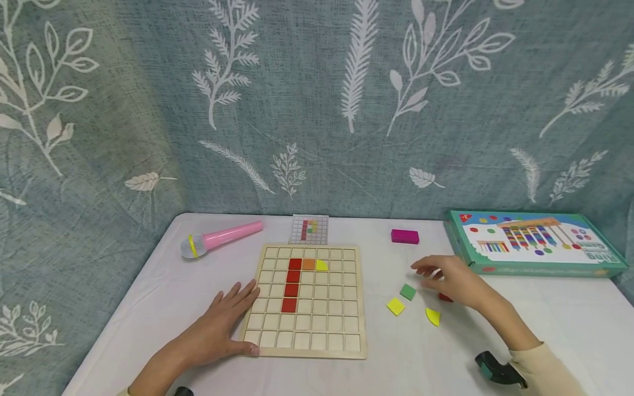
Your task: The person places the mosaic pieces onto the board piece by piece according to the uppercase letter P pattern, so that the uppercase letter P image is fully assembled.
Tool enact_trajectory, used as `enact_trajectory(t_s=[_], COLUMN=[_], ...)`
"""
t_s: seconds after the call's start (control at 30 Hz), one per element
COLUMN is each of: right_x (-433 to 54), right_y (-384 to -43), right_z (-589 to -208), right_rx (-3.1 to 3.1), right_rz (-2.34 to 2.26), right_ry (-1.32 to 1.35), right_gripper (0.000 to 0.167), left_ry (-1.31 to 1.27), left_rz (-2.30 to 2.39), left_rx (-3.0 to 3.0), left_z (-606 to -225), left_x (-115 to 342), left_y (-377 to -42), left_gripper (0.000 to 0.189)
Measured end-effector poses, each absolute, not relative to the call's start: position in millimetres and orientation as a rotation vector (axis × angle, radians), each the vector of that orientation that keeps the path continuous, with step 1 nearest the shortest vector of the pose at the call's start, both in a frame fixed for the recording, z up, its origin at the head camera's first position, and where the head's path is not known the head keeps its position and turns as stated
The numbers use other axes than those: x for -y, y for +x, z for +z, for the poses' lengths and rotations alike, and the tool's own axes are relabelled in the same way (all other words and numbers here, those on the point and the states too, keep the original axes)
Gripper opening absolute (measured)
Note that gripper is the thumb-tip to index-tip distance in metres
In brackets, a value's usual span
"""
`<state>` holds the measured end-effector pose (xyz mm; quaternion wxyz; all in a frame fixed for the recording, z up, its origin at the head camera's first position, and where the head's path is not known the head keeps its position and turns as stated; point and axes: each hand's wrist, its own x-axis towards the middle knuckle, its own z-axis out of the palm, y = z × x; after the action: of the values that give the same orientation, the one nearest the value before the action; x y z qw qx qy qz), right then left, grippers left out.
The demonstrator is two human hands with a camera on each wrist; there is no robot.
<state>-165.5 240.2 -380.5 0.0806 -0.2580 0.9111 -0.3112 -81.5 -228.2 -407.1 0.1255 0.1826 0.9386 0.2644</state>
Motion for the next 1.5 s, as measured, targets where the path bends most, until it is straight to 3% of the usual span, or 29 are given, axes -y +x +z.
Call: enact_trajectory(t_s=[0.5,1.5], right_x=[-276,-258], right_y=[-149,-159], right_z=[-391,-376], right_rx=[-2.774,-2.674], right_rz=[-0.876,-0.784], right_ry=[-0.677,-0.79], right_gripper=[0.035,0.034], left_ry=[0.532,0.516], left_rz=[0.772,0.772], left_rx=[-2.739,-2.724], left_z=[-408,-409], left_x=[228,229], left_y=[-81,-82], left_gripper=[0.114,0.114])
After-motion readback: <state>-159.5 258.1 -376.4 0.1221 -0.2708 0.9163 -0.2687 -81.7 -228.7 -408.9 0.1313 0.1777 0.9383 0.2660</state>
